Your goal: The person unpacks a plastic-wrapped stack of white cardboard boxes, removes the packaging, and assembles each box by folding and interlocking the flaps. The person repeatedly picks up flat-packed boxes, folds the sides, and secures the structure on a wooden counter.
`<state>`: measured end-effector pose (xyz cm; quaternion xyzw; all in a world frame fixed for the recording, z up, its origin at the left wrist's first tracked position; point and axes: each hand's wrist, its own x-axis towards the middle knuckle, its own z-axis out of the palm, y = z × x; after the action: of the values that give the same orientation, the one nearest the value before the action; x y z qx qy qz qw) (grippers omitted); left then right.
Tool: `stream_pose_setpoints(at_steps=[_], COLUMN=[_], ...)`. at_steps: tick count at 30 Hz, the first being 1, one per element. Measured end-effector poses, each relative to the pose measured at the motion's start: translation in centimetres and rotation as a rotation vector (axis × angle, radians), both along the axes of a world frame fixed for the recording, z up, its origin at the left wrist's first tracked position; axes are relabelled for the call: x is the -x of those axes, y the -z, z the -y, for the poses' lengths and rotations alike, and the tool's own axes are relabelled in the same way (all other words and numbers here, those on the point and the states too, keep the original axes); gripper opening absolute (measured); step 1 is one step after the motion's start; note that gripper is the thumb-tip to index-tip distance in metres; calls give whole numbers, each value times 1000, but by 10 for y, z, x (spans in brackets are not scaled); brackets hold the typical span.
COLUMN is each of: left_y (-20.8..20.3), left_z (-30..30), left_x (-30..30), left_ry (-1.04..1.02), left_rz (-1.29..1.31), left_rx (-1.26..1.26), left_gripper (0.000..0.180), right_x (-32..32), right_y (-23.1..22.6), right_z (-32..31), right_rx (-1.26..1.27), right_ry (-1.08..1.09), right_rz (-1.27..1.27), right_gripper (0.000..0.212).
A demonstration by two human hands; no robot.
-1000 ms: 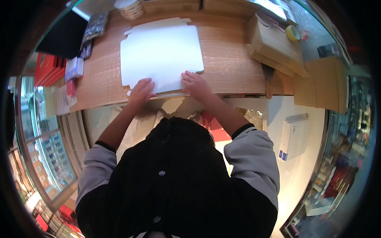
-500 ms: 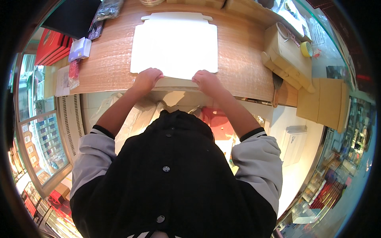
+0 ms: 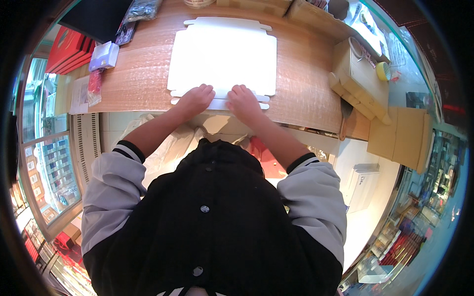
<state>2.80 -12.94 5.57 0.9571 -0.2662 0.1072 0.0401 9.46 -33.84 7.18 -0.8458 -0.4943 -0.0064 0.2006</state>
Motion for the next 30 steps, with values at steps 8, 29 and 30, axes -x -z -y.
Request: stream_pose_setpoints(at_steps=[8, 29, 30], left_y=[-3, -1, 6], left_z=[2, -11, -6], left_x=[-2, -33, -31], left_ry=[-6, -167, -145], left_rz=[-21, -287, -296], left_rx=[-82, 82, 240], left_gripper=[8, 10, 7], right_x=[-1, -58, -54], right_y=[8, -15, -10], right_z=[-18, -5, -9], right_rx=[29, 281, 295], right_ry=[-49, 285, 275], right_rz=[160, -72, -198], right_gripper=[8, 17, 18])
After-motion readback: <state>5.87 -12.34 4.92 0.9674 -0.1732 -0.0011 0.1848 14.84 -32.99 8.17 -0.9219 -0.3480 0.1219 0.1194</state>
